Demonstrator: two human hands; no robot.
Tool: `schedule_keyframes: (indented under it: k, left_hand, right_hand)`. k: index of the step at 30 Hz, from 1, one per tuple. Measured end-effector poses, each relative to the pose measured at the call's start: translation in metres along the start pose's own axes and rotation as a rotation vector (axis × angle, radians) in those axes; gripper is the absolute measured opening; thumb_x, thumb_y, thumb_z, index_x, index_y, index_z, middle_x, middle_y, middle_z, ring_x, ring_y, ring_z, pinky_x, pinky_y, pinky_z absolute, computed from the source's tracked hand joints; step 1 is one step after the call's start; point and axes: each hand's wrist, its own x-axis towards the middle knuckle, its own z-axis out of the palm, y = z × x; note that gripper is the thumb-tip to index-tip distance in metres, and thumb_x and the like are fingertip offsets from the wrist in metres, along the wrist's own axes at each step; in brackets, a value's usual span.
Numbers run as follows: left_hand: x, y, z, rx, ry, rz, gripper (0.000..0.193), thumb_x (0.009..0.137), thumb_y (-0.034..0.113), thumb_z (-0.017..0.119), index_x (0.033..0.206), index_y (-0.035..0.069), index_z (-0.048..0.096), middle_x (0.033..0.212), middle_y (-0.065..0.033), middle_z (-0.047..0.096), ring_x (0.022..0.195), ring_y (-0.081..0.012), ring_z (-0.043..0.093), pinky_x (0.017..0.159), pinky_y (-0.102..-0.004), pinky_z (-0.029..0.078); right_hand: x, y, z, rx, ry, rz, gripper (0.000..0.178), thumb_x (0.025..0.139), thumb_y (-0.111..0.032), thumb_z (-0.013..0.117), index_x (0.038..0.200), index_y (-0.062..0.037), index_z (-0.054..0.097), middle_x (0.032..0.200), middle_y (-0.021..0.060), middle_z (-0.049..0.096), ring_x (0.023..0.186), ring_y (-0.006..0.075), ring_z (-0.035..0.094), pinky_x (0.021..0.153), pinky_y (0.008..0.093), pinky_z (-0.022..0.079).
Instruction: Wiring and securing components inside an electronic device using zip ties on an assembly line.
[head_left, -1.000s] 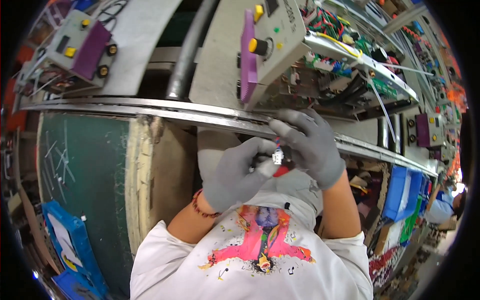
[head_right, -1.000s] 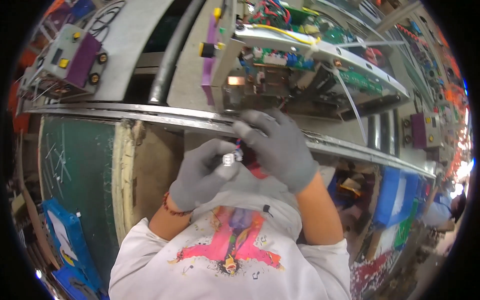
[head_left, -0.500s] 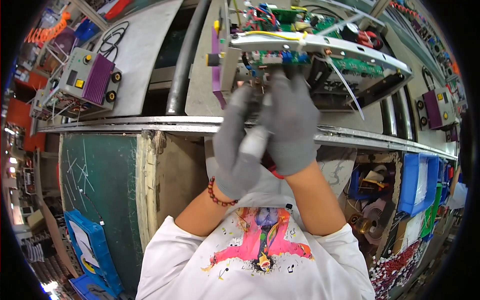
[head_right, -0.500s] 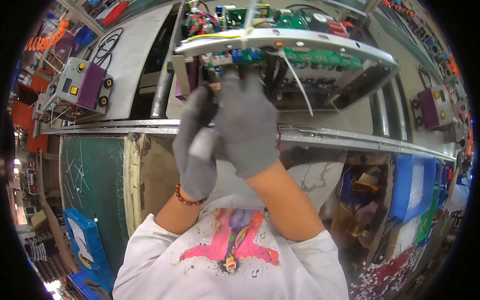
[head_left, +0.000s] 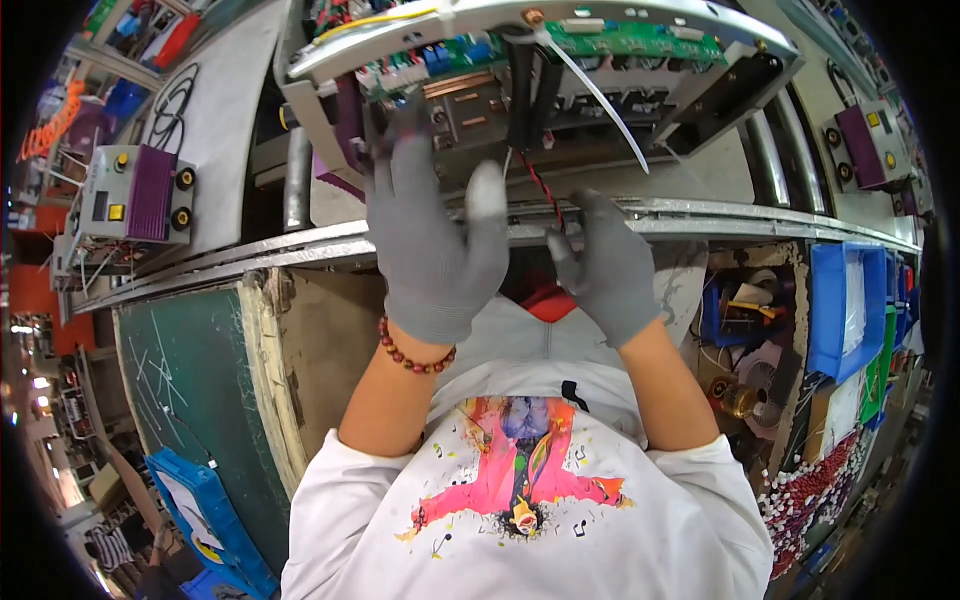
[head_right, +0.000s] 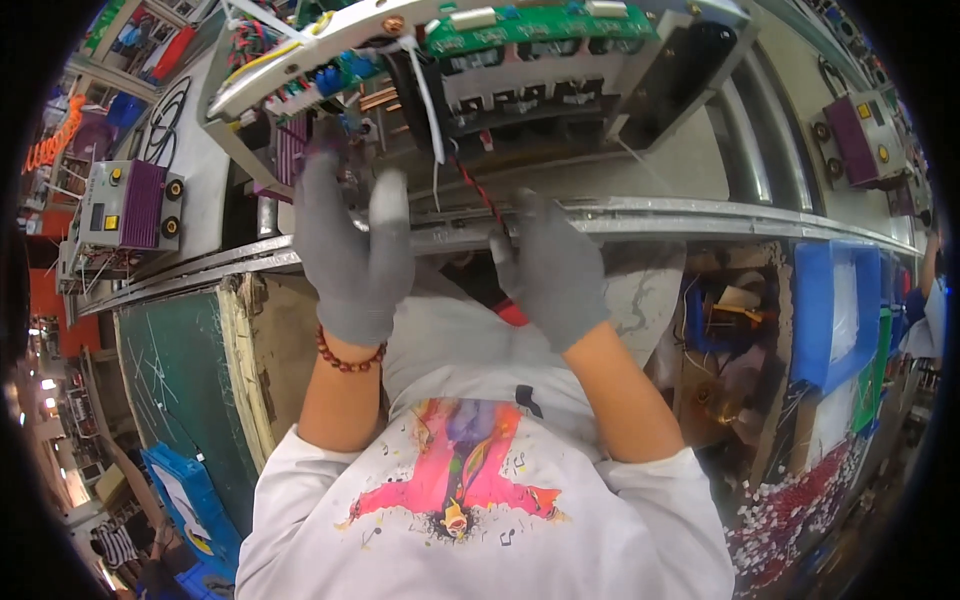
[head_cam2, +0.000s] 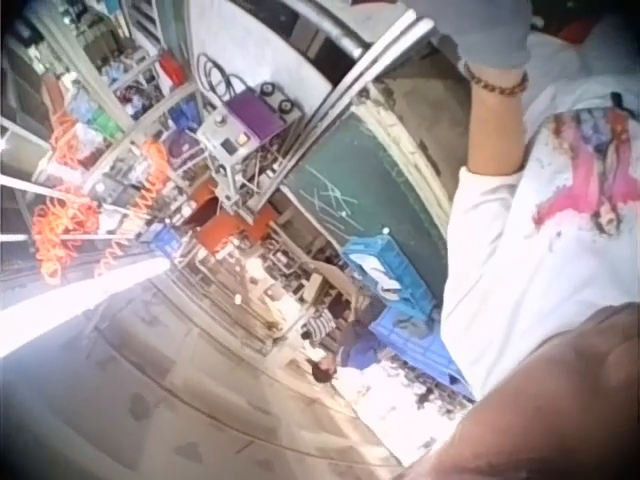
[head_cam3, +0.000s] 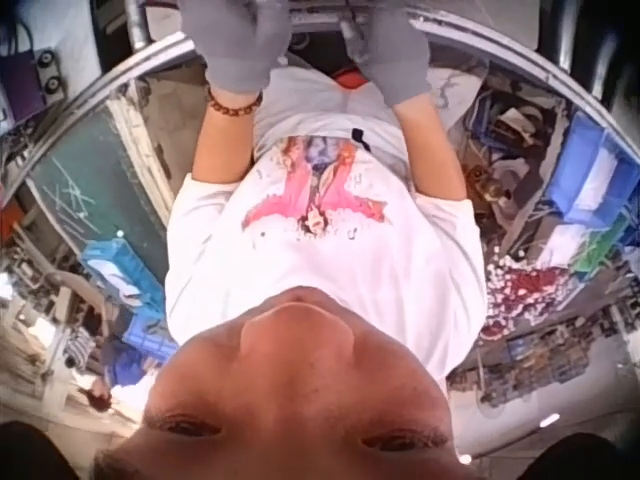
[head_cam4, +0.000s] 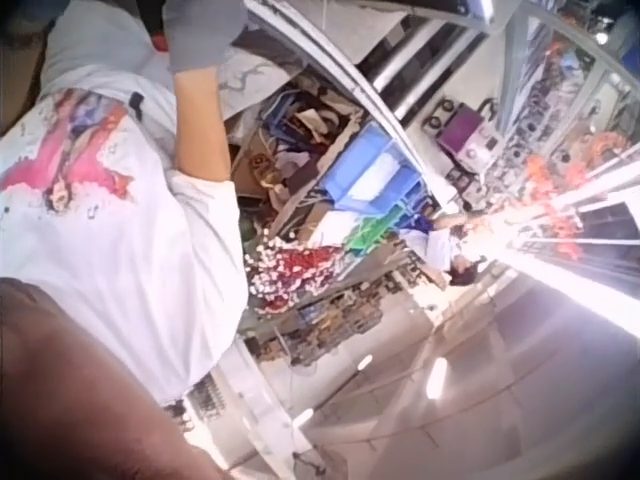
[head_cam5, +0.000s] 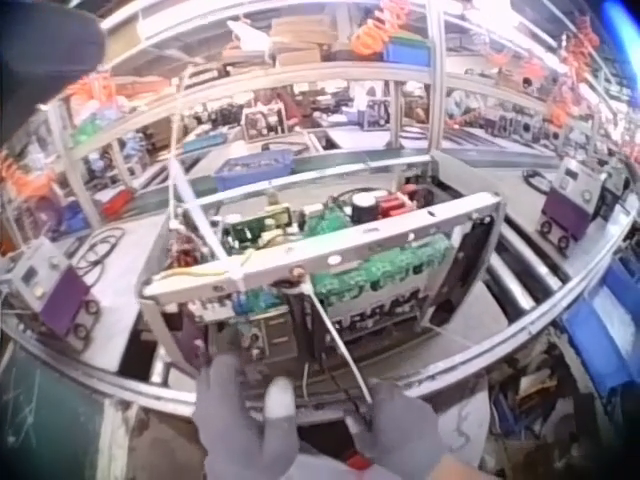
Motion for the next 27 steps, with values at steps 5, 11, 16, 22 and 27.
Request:
schedule_keyframes:
  k: [5, 11, 16, 22, 27]
  left_hand:
    - [0.044, -0.006, 0.021, 0.2, 0.022, 0.039, 0.016, 0.089, 0.018, 0.063, 0.087, 0.002, 0.066, 0.081, -0.0213, 0.065, 0.08, -0.0405, 0.064, 0.07, -0.0495, 0.051]
    - [0.067, -0.022, 0.035, 0.734, -0.414, -0.089, 0.022, 0.089, 0.023, 0.06, 0.099, 0.007, 0.072, 0.101, -0.0184, 0.071, 0.097, -0.0352, 0.069, 0.08, -0.0453, 0.056]
    - [0.072, -0.046, 0.048, 0.776, -0.455, -0.065, 0.026, 0.09, 0.02, 0.06, 0.11, 0.006, 0.069, 0.112, -0.0171, 0.069, 0.106, -0.0348, 0.067, 0.083, -0.0466, 0.056]
    - [0.082, -0.046, 0.028, 0.814, -0.689, 0.137, 0.027, 0.088, 0.025, 0.061, 0.108, 0.011, 0.074, 0.106, -0.0149, 0.072, 0.103, -0.0328, 0.069, 0.079, -0.044, 0.057]
    - [0.039, -0.013, -0.001, 0.547, -0.354, 0.194, 0.025, 0.085, 0.01, 0.064, 0.107, 0.004, 0.073, 0.111, -0.0204, 0.069, 0.099, -0.0358, 0.067, 0.079, -0.0413, 0.056]
  right_hand:
    - [0.012, -0.009, 0.006, 0.209, 0.017, -0.056, 0.027, 0.09, -0.011, 0.067, 0.115, -0.0027, 0.058, 0.091, 0.0144, 0.068, 0.075, 0.0294, 0.068, 0.068, 0.0403, 0.055]
    - [0.005, -0.014, -0.035, 1.226, -0.471, 0.554, 0.04, 0.091, -0.004, 0.055, 0.131, 0.0006, 0.058, 0.105, 0.0111, 0.071, 0.078, 0.0117, 0.065, 0.071, 0.0274, 0.056]
    - [0.009, -0.02, -0.044, 1.097, -0.262, 0.147, 0.035, 0.087, 0.004, 0.059, 0.119, -0.0034, 0.069, 0.113, 0.0133, 0.07, 0.089, 0.0172, 0.069, 0.08, 0.0312, 0.057]
    - [0.024, -0.016, -0.055, 0.579, -0.007, -0.415, 0.031, 0.087, -0.008, 0.068, 0.117, -0.0097, 0.07, 0.101, 0.0116, 0.07, 0.091, 0.0269, 0.069, 0.097, 0.0427, 0.051]
    - [0.015, -0.01, -0.047, 1.115, 0.161, -0.063, 0.01, 0.093, -0.016, 0.06, 0.1, -0.0086, 0.062, 0.084, 0.006, 0.066, 0.093, 0.0266, 0.066, 0.109, 0.0556, 0.041]
